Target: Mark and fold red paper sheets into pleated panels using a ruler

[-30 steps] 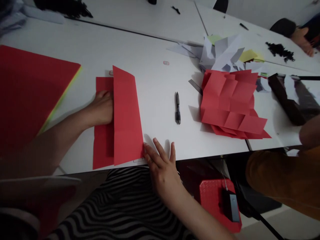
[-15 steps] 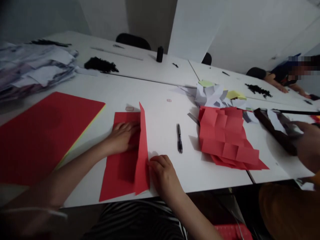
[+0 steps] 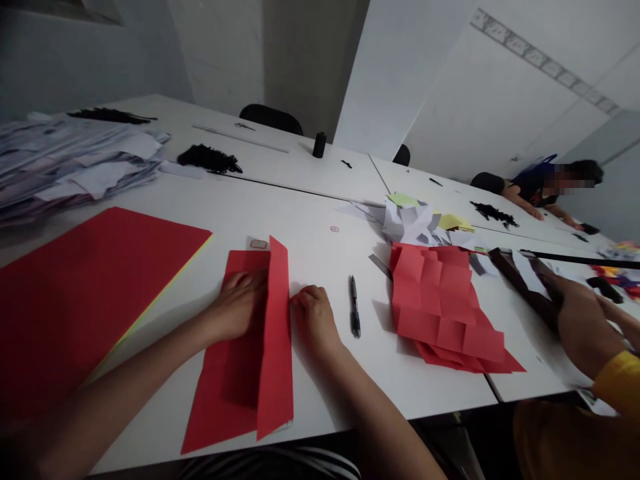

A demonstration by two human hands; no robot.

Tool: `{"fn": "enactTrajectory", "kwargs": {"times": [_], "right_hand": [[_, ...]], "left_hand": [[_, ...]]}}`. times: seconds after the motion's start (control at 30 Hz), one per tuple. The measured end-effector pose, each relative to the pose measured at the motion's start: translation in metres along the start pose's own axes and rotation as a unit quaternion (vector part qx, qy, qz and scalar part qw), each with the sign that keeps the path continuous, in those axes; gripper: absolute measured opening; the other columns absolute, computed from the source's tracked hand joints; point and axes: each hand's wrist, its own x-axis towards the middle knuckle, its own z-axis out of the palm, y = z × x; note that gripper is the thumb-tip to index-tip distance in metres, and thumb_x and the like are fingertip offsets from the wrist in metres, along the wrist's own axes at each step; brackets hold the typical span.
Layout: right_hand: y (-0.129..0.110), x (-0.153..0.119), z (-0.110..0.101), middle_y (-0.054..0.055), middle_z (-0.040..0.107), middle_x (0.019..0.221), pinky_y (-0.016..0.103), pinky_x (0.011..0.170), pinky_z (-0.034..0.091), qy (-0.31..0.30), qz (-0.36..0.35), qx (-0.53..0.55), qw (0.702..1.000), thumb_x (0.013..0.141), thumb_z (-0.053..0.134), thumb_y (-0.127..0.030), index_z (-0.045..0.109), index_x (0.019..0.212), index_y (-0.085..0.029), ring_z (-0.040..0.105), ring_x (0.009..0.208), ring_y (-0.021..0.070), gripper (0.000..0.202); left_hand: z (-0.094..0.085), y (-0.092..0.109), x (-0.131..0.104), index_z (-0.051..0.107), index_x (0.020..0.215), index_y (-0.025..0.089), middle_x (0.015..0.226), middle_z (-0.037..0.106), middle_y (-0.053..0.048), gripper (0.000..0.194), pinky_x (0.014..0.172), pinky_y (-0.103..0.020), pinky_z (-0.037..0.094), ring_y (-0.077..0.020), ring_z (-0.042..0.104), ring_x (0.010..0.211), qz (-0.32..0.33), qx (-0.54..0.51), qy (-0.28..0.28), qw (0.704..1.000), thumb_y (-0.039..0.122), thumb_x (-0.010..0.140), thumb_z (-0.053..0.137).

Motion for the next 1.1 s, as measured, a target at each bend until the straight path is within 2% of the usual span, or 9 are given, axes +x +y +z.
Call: {"fn": "enactTrajectory", "kwargs": {"times": [0.13, 0.3, 0.6, 0.77, 0.93, 1.1], "right_hand": [[-0.002, -0.012, -0.003, 0.006, 0.061, 0.091, 0.031, 0.079, 0.044, 0.001, -0.013, 0.006, 1.0, 0.088, 0.044, -0.011, 0.068, 0.084, -0.018, 0.052, 0.088, 0.0187, 0.025], [0.0, -0.02, -0.003, 0.006, 0.062, 0.093, 0.032, 0.081, 0.042, 0.001, -0.006, -0.014, 1.0, 0.088, 0.045, -0.012, 0.068, 0.087, -0.019, 0.052, 0.089, 0.0186, 0.024], [0.009, 0.022, 0.01, 0.005, 0.063, 0.089, 0.033, 0.079, 0.039, -0.005, -0.001, -0.06, 0.998, 0.09, 0.046, -0.019, 0.07, 0.082, -0.02, 0.051, 0.085, 0.0186, 0.025], [0.008, 0.045, 0.017, 0.005, 0.064, 0.09, 0.031, 0.078, 0.037, 0.0, 0.01, -0.095, 0.995, 0.09, 0.048, -0.019, 0.07, 0.085, -0.02, 0.052, 0.088, 0.0185, 0.022], [0.01, 0.077, 0.027, 0.004, 0.064, 0.085, 0.03, 0.075, 0.036, 0.005, 0.021, -0.14, 0.99, 0.089, 0.05, -0.018, 0.071, 0.08, -0.022, 0.052, 0.086, 0.0179, 0.023], [0.017, 0.099, 0.036, 0.004, 0.061, 0.09, 0.032, 0.077, 0.034, -0.007, 0.04, -0.174, 0.984, 0.089, 0.048, -0.02, 0.069, 0.083, -0.022, 0.049, 0.09, 0.0186, 0.022]], "left_hand": [[0.0, 0.0, 0.001, 0.046, 0.13, 0.017, 0.142, 0.04, -0.014, 0.064, 0.106, -0.046, 0.017, -0.0299, 0.032, 0.131, -0.022, -0.023, -0.019, 0.999, 0.04, 0.073, 0.063], [0.002, -0.001, 0.002, 0.045, 0.13, 0.02, 0.14, 0.042, -0.012, 0.057, 0.105, -0.045, 0.017, -0.0284, 0.033, 0.13, -0.013, -0.015, -0.015, 1.0, 0.033, 0.076, 0.059], [-0.001, -0.001, 0.0, 0.055, 0.122, 0.022, 0.123, 0.055, -0.012, 0.046, 0.099, -0.046, 0.025, -0.0298, 0.042, 0.121, 0.012, 0.003, -0.001, 1.0, 0.012, 0.078, 0.048], [-0.005, 0.0, 0.001, 0.059, 0.118, 0.017, 0.119, 0.058, -0.014, 0.045, 0.1, -0.045, 0.024, -0.0304, 0.045, 0.118, 0.008, 0.021, -0.006, 1.0, 0.007, 0.077, 0.046], [-0.004, -0.009, 0.002, 0.057, 0.124, 0.02, 0.111, 0.063, -0.012, 0.057, 0.1, -0.045, 0.023, -0.0281, 0.051, 0.111, 0.008, 0.055, -0.012, 0.998, -0.002, 0.074, 0.039], [0.009, -0.019, 0.011, 0.051, 0.131, 0.025, 0.104, 0.066, -0.008, 0.062, 0.1, -0.044, 0.024, -0.028, 0.052, 0.109, 0.003, 0.061, 0.01, 0.998, 0.001, 0.075, 0.038]]}}
